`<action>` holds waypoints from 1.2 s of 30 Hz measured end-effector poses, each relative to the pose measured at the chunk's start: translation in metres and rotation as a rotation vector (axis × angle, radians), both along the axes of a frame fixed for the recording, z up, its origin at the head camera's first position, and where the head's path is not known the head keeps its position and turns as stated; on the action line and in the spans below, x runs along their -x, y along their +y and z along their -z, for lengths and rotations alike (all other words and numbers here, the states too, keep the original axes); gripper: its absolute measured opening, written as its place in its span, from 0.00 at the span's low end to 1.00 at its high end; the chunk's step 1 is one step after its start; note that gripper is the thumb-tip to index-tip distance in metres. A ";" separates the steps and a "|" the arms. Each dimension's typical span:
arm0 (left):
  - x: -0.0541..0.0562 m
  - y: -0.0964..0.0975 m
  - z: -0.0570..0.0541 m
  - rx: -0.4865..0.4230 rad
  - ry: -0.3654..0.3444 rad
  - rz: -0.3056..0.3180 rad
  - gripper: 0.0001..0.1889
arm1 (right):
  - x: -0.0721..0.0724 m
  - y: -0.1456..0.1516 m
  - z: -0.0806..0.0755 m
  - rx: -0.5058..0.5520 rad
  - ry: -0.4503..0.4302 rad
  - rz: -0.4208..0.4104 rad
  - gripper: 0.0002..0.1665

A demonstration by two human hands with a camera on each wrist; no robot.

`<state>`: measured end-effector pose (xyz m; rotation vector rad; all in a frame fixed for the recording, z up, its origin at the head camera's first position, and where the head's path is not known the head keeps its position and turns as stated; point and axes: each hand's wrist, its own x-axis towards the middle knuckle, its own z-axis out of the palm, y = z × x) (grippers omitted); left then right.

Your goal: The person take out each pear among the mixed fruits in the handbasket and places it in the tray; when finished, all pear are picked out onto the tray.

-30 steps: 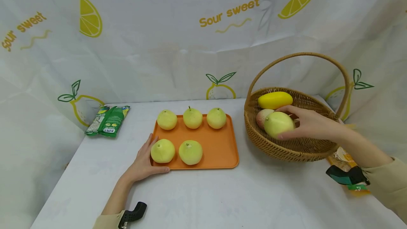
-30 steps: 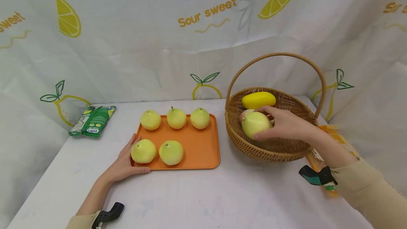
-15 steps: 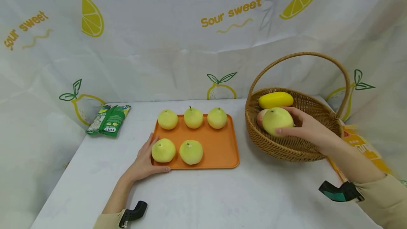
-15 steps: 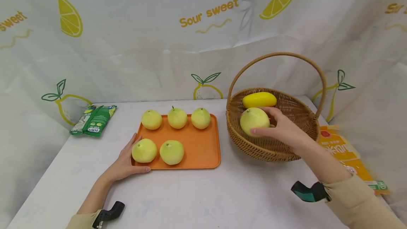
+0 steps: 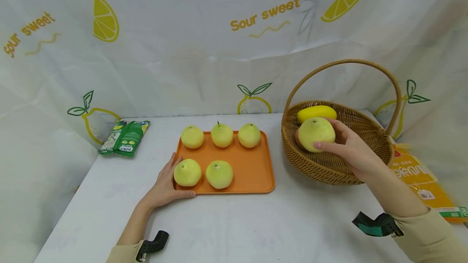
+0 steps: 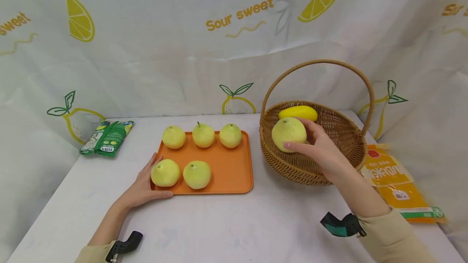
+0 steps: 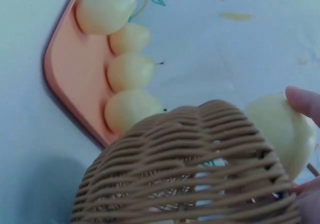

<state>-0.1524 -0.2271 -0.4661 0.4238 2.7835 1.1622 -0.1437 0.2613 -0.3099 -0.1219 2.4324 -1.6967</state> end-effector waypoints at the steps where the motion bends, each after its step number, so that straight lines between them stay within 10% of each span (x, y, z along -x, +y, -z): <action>1: 0.000 0.000 0.000 -0.001 -0.003 0.000 0.64 | -0.001 -0.002 0.000 0.011 0.008 0.002 0.42; 36: 0.000 0.001 0.000 -0.013 -0.013 -0.001 0.65 | -0.024 -0.066 -0.008 0.076 0.157 -0.185 0.49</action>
